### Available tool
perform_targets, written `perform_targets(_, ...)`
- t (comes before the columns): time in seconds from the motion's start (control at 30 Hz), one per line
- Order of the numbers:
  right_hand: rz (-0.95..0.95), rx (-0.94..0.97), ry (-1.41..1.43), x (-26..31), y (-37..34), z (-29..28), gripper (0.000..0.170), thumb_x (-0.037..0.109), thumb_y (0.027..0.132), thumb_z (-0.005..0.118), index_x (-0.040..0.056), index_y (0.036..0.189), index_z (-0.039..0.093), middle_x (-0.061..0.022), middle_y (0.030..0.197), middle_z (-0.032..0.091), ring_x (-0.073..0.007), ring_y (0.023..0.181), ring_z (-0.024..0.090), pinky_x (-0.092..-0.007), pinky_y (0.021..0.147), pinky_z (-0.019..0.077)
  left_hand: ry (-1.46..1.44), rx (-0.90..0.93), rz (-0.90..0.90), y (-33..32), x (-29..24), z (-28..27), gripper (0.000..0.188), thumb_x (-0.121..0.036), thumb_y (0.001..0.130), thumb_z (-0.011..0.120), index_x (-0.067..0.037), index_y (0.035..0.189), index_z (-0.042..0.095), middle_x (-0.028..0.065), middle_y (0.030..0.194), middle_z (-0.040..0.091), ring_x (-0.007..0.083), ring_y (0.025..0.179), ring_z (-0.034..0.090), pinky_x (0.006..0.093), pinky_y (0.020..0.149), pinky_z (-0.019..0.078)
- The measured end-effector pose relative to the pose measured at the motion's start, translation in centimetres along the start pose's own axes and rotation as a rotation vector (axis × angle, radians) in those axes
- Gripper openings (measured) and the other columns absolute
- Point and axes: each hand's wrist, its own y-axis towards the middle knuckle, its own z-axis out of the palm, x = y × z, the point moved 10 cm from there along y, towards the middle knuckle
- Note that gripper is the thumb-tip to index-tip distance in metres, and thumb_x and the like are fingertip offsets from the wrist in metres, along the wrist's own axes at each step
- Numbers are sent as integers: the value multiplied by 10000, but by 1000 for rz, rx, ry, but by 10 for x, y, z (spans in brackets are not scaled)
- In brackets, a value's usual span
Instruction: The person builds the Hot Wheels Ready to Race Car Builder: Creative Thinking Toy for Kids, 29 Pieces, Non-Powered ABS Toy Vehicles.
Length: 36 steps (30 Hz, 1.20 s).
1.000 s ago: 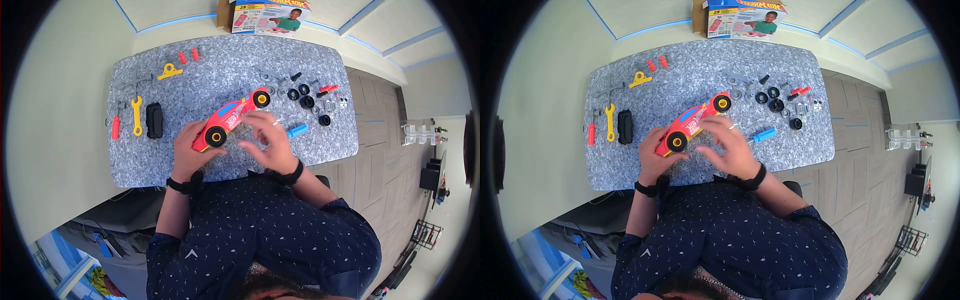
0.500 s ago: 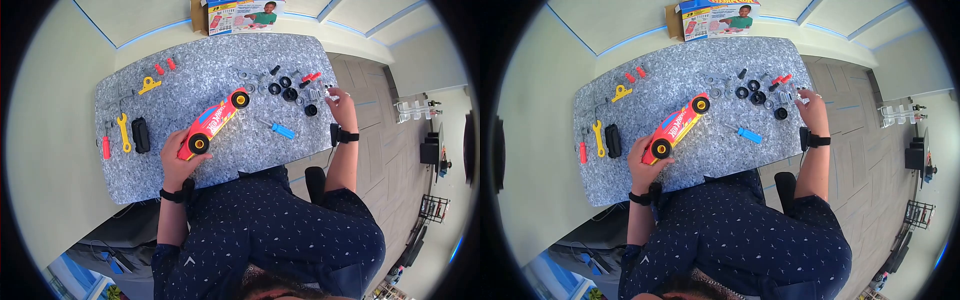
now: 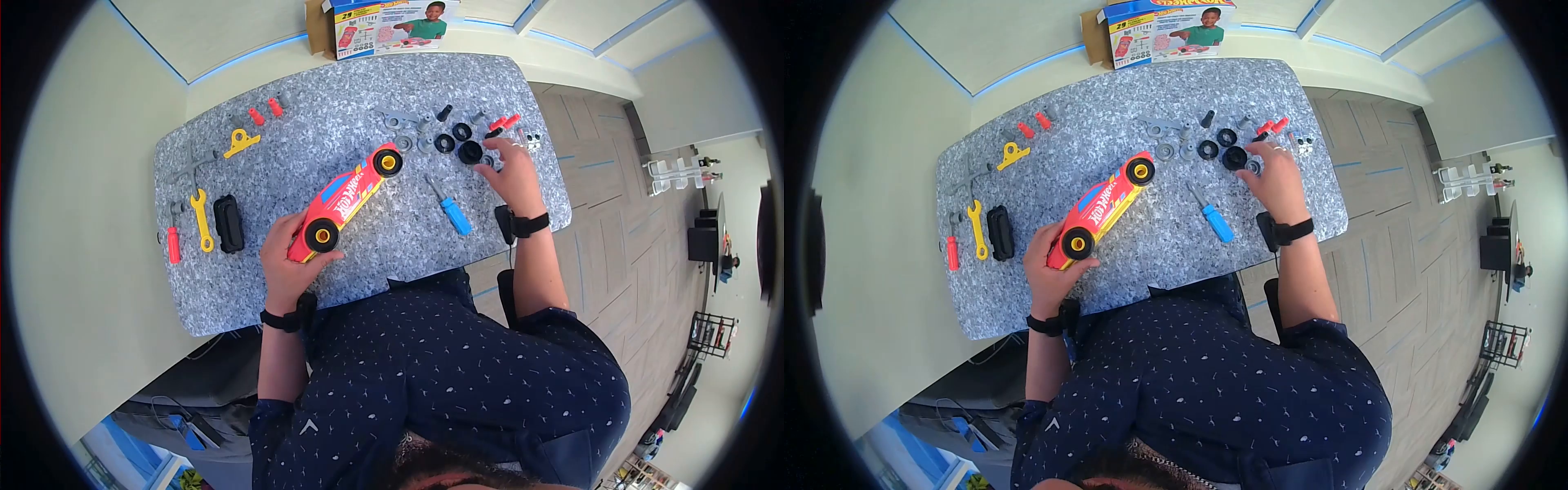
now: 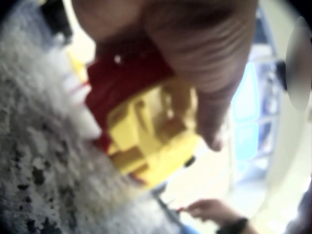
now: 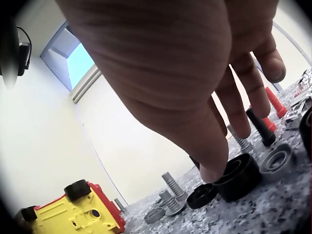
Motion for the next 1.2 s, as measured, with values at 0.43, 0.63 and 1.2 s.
perform_targets(0.43, -233, 173, -139, 55, 41, 76, 466, 51, 776, 916, 90, 1235, 844, -113, 1315, 789, -388, 1230, 707, -488, 1063, 587, -35, -11, 33, 4, -11, -3, 900, -400, 620, 1112, -3, 1342, 750, 164, 1231, 785, 341, 1107, 773, 423, 974, 608)
perform_targets(0.63, -282, 69, 8, 62, 43, 68, 352, -82, 886, 682, 29, 1195, 810, -224, 1232, 777, -438, 1149, 732, -529, 1016, 610, -60, -14, 32, 4, -9, -4, 878, -403, 635, 1103, -14, 1342, 757, 162, 1223, 780, 341, 1092, 778, 422, 960, 614)
perform_targets(1.2, -256, 330, 834, 239, -46, 59, 211, -8, 896, 924, 19, 1082, 828, -80, 1076, 787, -151, 881, 732, -307, 791, 608, 119, 80, 84, 18, -49, 4, 902, -466, 681, 1055, -75, 1435, 751, 130, 1195, 779, 335, 1057, 777, 433, 900, 642)
